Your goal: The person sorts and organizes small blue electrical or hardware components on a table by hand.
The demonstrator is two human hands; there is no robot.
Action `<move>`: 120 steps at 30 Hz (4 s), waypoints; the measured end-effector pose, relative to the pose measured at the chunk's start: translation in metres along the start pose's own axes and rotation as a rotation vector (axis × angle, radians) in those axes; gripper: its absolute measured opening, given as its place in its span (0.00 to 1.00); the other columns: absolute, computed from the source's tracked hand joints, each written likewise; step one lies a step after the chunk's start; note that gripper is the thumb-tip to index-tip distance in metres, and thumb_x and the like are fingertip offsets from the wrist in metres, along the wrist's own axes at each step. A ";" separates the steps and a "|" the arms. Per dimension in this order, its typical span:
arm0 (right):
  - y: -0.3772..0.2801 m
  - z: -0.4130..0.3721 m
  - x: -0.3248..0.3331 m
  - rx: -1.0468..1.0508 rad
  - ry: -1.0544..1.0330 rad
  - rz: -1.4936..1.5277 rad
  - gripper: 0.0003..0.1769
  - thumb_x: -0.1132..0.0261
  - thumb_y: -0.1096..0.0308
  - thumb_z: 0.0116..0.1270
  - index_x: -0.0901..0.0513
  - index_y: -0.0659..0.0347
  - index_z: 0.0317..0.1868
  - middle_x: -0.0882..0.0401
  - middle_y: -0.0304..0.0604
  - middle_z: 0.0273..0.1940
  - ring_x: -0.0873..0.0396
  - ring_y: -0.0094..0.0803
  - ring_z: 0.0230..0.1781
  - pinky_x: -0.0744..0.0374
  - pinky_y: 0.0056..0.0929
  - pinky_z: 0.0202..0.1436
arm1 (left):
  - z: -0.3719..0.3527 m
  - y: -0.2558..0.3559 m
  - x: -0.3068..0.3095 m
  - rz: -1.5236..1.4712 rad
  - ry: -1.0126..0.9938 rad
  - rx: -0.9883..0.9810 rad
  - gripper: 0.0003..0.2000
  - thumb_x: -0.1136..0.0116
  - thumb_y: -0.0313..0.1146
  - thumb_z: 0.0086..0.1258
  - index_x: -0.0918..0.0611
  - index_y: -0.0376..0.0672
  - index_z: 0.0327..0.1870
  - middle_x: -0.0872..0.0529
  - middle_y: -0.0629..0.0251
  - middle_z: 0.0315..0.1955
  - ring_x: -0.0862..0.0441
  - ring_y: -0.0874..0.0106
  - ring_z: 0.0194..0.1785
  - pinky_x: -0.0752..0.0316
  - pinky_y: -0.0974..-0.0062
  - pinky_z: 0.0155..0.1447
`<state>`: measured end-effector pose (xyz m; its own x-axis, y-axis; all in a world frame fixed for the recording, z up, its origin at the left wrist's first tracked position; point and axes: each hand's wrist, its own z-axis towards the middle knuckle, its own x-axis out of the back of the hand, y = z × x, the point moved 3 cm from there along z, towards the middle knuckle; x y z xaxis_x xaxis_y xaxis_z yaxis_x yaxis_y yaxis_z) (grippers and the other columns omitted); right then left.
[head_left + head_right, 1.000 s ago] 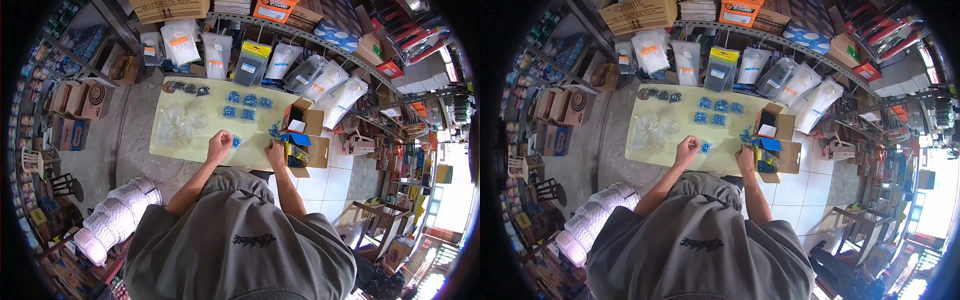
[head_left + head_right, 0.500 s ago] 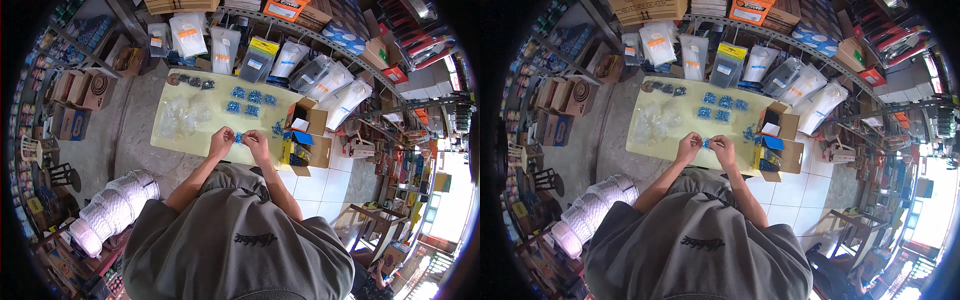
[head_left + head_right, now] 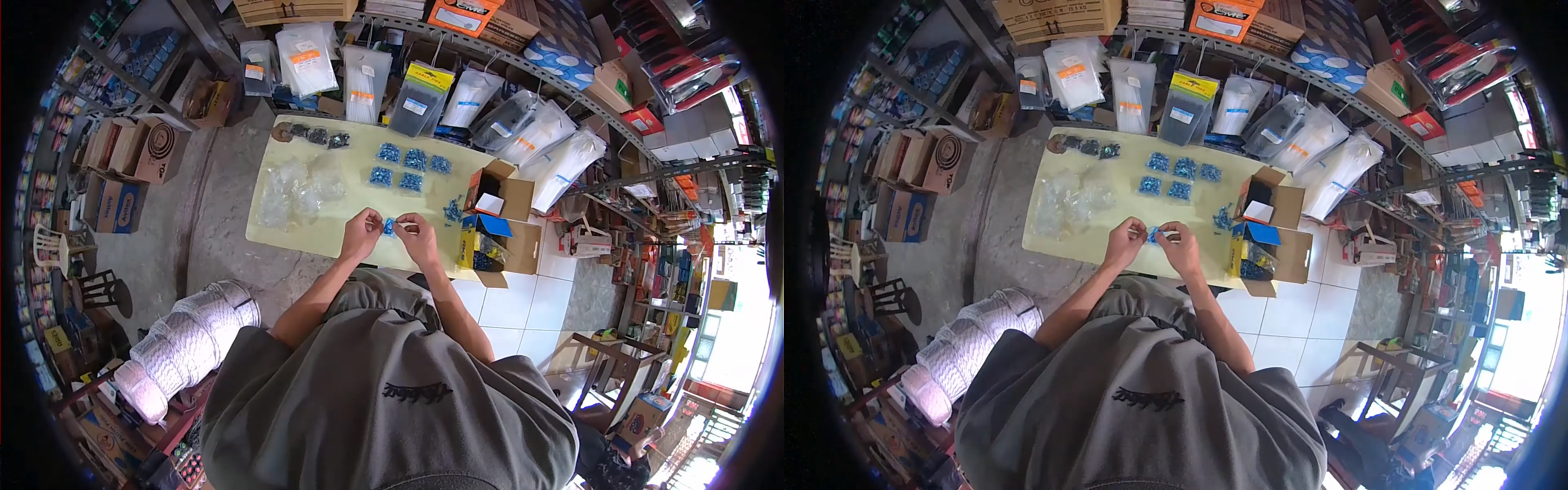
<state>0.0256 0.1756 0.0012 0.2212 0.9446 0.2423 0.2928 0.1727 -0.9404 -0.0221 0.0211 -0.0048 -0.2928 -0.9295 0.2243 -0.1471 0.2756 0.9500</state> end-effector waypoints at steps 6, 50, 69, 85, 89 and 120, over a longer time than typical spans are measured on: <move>-0.002 0.001 -0.001 0.047 0.007 0.001 0.12 0.29 0.70 0.58 0.18 0.65 0.41 0.17 0.42 0.37 0.19 0.26 0.31 0.22 0.26 0.35 | 0.001 0.000 0.000 0.015 0.003 -0.015 0.07 0.38 0.21 0.58 0.21 0.37 0.36 0.16 0.63 0.30 0.19 0.75 0.31 0.24 0.77 0.37; -0.013 -0.001 0.028 0.363 0.091 -0.316 0.07 0.36 0.74 0.59 0.18 0.59 0.39 0.18 0.44 0.38 0.17 0.42 0.34 0.19 0.37 0.38 | 0.005 -0.010 -0.001 0.006 0.006 -0.032 0.05 0.39 0.23 0.59 0.21 0.37 0.35 0.17 0.64 0.28 0.19 0.77 0.31 0.25 0.79 0.38; 0.109 0.047 0.081 0.063 0.209 -0.701 0.09 0.41 0.77 0.60 0.24 0.65 0.42 0.23 0.60 0.42 0.24 0.59 0.45 0.23 0.49 0.50 | 0.002 -0.001 -0.002 -0.034 -0.005 -0.018 0.04 0.40 0.22 0.59 0.22 0.36 0.34 0.18 0.67 0.27 0.22 0.80 0.30 0.26 0.82 0.37; 0.105 0.035 0.083 0.173 0.259 -0.601 0.12 0.40 0.78 0.54 0.27 0.64 0.41 0.22 0.59 0.33 0.21 0.57 0.34 0.22 0.45 0.38 | -0.006 -0.001 -0.002 -0.013 -0.010 -0.035 0.04 0.41 0.22 0.59 0.22 0.36 0.34 0.18 0.67 0.27 0.21 0.79 0.31 0.26 0.81 0.37; 0.104 0.035 0.079 0.159 0.301 -0.583 0.15 0.37 0.75 0.53 0.25 0.65 0.43 0.22 0.55 0.27 0.19 0.46 0.28 0.21 0.39 0.36 | -0.005 -0.007 -0.003 -0.010 -0.009 -0.049 0.04 0.41 0.22 0.59 0.22 0.36 0.34 0.18 0.67 0.27 0.20 0.79 0.31 0.26 0.80 0.38; -0.007 0.013 0.013 -0.043 -0.234 0.217 0.12 0.29 0.73 0.60 0.22 0.67 0.41 0.19 0.38 0.33 0.20 0.23 0.33 0.22 0.23 0.34 | 0.004 0.000 -0.003 -0.002 -0.001 -0.027 0.05 0.38 0.22 0.59 0.21 0.36 0.35 0.16 0.64 0.28 0.19 0.76 0.31 0.24 0.78 0.38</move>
<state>0.0146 0.1900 0.0074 0.0639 0.9975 -0.0289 0.3026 -0.0469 -0.9519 -0.0254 0.0246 -0.0067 -0.2930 -0.9299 0.2222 -0.1225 0.2671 0.9559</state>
